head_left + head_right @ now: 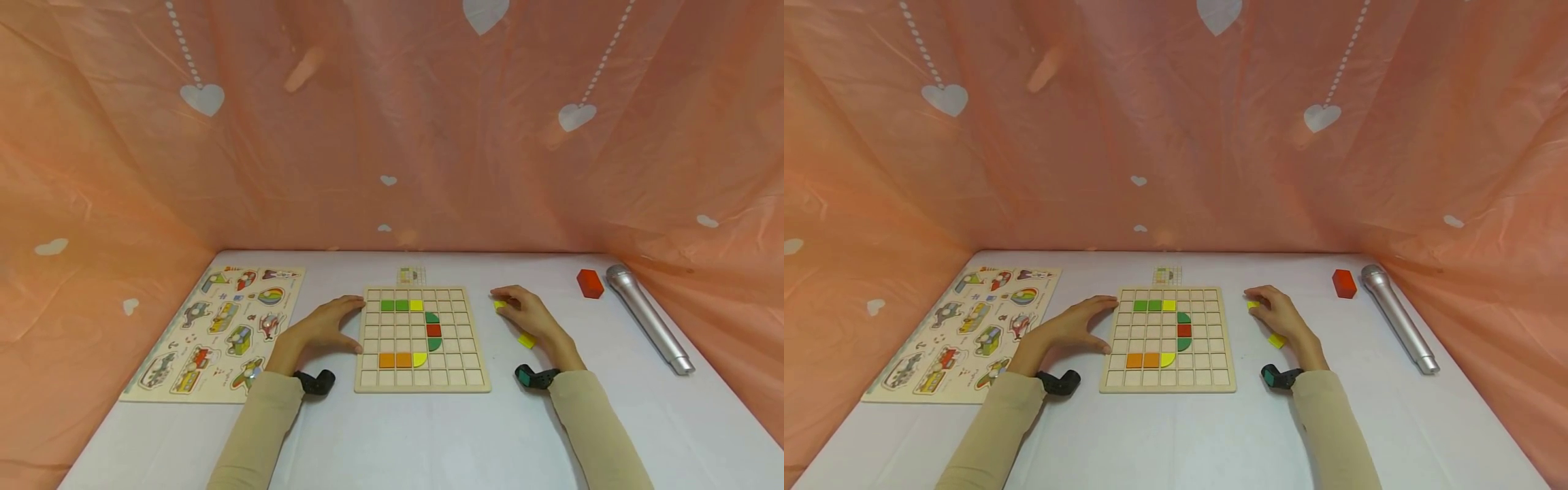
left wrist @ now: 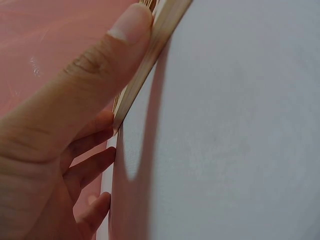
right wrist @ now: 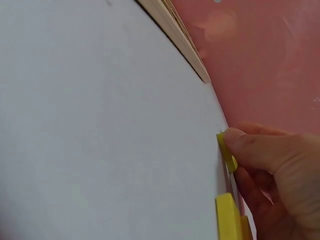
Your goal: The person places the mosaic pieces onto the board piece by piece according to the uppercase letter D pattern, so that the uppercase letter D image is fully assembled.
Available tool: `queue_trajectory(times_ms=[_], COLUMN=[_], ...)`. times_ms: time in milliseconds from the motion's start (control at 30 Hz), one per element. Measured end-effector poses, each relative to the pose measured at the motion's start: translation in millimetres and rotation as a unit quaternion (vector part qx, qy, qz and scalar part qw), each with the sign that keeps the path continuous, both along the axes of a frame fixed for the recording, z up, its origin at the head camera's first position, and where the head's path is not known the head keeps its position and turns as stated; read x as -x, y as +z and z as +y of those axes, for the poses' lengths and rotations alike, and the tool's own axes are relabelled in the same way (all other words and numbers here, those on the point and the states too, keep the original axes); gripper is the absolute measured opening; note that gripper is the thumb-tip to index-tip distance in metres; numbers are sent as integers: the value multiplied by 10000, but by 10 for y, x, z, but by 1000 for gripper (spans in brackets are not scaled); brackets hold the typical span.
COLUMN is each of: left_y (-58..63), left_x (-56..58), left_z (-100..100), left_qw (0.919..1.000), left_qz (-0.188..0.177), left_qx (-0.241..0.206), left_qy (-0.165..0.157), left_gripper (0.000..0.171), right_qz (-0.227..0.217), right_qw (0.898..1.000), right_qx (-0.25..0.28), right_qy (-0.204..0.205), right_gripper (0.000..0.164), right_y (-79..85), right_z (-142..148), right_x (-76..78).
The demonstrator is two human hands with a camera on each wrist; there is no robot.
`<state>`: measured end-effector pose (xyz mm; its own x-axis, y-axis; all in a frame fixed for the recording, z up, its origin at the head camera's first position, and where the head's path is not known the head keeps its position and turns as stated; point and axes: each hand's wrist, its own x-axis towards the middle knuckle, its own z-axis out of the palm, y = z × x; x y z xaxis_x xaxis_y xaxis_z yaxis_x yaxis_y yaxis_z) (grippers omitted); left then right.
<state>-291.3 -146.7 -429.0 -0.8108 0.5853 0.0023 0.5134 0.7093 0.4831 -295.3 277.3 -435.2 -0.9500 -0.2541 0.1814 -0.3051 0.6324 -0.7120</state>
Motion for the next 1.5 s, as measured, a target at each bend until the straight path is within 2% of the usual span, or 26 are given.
queue_trajectory(times_ms=[267, 533, 733, 967, 1167, 1333, 1500], left_y=[15, 21, 25, 34, 48, 44, 39], left_x=[-20, -20, -19, -13, -19, -16, -10], left_z=[5, -2, -15, -19, -13, -16, -13], left_qw=[10000, 10000, 9999, 9995, 9997, 9996, 9997], left_qz=[-40, -53, 68, 246, 155, 194, 151], left_qx=[-25, 0, -24, 11, -7, 8, 17], left_qy=[-2, 2, -79, -206, -179, -197, -177], left_gripper=[94, 95, 93, 91, 93, 93, 92], right_qz=[-66, 409, 1105, 919, 884, 938, 677], right_qw=[9992, 9961, 9926, 9945, 9887, 9792, 9727], right_qx=[-308, -702, -319, 348, 624, 528, 592], right_qy=[262, 329, 396, 375, 1036, 1720, 2138], right_gripper=[29, 26, 28, 31, 27, 27, 29], right_y=[21, 38, 95, 178, 163, 100, 68], right_z=[15, -19, -223, -651, -1018, -1328, -1591], right_x=[-13, -30, -42, -99, -168, -237, -313])
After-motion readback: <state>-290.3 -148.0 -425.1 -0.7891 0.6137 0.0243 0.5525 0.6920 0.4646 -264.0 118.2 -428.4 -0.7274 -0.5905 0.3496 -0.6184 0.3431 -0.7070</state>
